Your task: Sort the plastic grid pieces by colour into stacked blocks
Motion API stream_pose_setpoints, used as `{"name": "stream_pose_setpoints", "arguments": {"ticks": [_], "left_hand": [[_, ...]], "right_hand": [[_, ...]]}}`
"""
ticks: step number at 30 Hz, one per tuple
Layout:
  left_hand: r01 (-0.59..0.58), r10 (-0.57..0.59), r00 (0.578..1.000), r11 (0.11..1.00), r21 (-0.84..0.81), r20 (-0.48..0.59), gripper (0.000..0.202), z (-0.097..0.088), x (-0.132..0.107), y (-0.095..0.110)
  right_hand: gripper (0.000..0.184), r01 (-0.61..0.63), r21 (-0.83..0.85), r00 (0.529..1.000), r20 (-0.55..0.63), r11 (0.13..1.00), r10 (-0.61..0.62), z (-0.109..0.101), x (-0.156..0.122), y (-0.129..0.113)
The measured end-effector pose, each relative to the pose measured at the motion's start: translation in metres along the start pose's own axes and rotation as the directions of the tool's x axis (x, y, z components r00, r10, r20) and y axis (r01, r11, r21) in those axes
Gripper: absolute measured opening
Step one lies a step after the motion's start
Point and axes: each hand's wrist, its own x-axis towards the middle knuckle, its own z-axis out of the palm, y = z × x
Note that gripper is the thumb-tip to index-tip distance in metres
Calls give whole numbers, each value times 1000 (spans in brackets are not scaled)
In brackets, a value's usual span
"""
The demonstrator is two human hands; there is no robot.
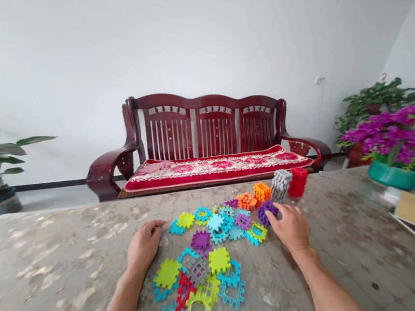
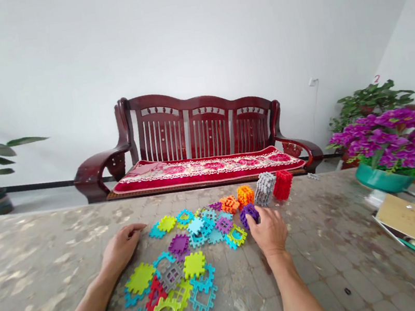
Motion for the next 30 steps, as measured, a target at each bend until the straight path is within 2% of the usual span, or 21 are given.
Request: {"name": "stream_pose_setpoints", "arguments": {"ticks": [5,11,16,19,22,26,30], "left_hand": [[-11,11,1000,1000,-8,-1,34,0,0,0],[-7,7,1000,1000,-4,5,34,-2,-1,2],[-11,11,999,1000,-13,31,36,-3,-2,3],[-3,3,999,1000,-13,42,35,-4,-2,3],[4,-4,999,1000,-15,38,35,-3,-2,3],[12,-11,999,1000,-12,41,35,-3,-2,3],[19,-18,999,1000,-13,42,34,-2,-2,3]], "right_hand": [[38,-22,-34,998,58,999,24,-2,-1,-5],[54,-52,-59,991,119,997,59,-1,-4,-10],[58,-58,-77,985,159,995,69,1,-5,-10],[59,-18,-34,999,49,999,20,1,-6,-10],[51,93,56,995,-44,994,-91,-2,-9,-20],[40,249,131,965,57,960,-258,-8,-17,-49],[47,281,109,942,161,954,-296,-10,-23,-72]]}}
